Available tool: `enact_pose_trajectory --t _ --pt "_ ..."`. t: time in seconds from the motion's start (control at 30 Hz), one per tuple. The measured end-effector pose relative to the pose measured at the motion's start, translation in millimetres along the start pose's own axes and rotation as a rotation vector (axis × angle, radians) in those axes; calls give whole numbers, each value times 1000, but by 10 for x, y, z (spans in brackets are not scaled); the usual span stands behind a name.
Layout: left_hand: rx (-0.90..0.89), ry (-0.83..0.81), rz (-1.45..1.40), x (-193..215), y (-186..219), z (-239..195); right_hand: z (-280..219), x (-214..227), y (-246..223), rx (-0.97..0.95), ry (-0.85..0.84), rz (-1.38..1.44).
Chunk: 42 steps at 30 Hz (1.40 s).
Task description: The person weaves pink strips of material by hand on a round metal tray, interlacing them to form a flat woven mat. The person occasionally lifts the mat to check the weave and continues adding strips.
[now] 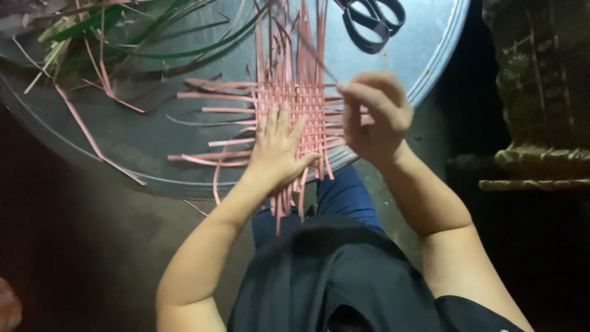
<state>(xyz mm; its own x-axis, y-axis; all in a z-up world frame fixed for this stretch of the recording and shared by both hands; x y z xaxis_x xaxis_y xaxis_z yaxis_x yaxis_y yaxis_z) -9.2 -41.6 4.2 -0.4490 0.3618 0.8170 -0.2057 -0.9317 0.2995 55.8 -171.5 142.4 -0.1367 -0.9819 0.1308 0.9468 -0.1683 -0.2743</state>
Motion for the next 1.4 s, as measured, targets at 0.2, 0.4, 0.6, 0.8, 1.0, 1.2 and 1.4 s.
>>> enact_pose_trajectory --t 0.2,0.4,0.6,0.8,1.0,1.2,1.4 --pt "-278 -308 151 148 -329 147 286 54 233 224 21 -68" --pt "140 -199 637 517 87 246 -153 -272 1436 34 -226 -465" --pt "198 -200 439 273 495 25 -639 -502 1643 -256 -384 -354" --pt "133 -310 382 207 186 -183 227 -645 371 158 -189 29" --pt "-7 -361 202 301 -241 -394 -17 -1310 5 18 -951 184" --pt "-194 -214 449 906 -440 -367 -594 -1709 380 133 -1177 -224" --pt "24 -430 416 1080 -629 -375 -606 -1614 211 24 -1252 -304"
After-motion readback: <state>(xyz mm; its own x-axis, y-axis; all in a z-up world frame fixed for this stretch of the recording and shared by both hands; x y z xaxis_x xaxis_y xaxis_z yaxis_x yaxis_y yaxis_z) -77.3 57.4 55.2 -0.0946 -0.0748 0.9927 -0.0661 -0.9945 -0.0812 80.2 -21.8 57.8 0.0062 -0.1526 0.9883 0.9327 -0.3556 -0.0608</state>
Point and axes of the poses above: each hand's wrist, its own z-axis towards the middle knuckle, its own x-axis out of the back of the hand, y = z × x, the point moved 4 cm from there along z, towards the middle knuckle, and after that the axes turned 10 degrees about y, right-handed, at the moved point
